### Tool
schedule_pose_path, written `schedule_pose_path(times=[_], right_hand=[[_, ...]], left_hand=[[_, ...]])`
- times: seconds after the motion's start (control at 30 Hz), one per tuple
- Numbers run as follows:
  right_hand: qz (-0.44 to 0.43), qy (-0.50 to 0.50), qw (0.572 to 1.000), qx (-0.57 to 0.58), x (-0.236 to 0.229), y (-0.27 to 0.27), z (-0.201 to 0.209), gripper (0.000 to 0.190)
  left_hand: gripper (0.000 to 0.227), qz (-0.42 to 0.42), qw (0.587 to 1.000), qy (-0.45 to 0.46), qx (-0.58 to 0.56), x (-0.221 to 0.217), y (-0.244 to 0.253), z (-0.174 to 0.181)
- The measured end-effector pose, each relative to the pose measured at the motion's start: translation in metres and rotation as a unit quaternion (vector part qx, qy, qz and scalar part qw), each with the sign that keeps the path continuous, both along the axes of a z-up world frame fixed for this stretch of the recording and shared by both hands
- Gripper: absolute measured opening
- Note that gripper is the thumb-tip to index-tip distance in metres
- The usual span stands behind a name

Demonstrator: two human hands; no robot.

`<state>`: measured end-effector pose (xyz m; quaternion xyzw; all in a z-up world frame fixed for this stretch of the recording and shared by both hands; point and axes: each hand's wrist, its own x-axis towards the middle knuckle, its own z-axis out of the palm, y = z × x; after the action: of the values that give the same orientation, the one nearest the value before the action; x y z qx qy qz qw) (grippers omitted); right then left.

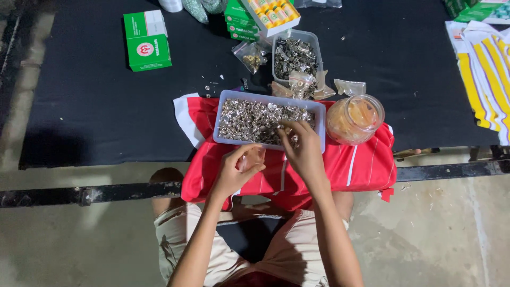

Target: Picking small metal rivets from a container and placing them into a small plastic bag

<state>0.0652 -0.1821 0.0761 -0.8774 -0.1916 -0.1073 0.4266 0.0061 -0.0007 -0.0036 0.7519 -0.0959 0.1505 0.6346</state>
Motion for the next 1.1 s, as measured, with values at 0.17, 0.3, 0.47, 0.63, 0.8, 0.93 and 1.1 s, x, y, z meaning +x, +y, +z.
schedule_pose_path(times=[0.17, 0.3, 0.47, 0.63, 0.8, 0.93, 1.1], right_hand=[[0.027, 0.023, 0.994, -0.102, 0.043, 0.0, -0.038, 0.024], [0.014, 0.007, 0.995, -0.102, 0.05, -0.001, -0.048, 0.016], [-0.013, -0.014, 0.999, -0.036, 0.038, 0.004, -0.037, 0.01], [0.11, 0.056, 0.992, 0.014, 0.039, 0.028, -0.021, 0.012], [0.207, -0.003, 0.961, -0.185, 0.056, 0.042, -0.043, 0.012], [0.207, 0.012, 0.965, -0.159, 0.058, 0.04, -0.047, 0.015], [0.095, 0.054, 0.991, -0.083, 0.043, 0.029, -0.029, 0.017]], left_hand=[[0.045, -0.003, 1.0, -0.003, -0.006, 0.001, 0.002, -0.002], [0.046, -0.006, 1.0, -0.006, -0.011, 0.001, 0.002, -0.005], [0.043, -0.001, 1.0, -0.004, -0.012, 0.001, 0.002, -0.002], [0.039, 0.008, 1.0, 0.004, -0.02, 0.0, 0.004, -0.011], [0.036, 0.01, 1.0, 0.009, -0.021, 0.002, 0.008, -0.017], [0.037, 0.007, 1.0, 0.007, -0.023, 0.002, 0.008, -0.014], [0.039, 0.005, 1.0, -0.001, -0.021, 0.002, 0.006, -0.004]])
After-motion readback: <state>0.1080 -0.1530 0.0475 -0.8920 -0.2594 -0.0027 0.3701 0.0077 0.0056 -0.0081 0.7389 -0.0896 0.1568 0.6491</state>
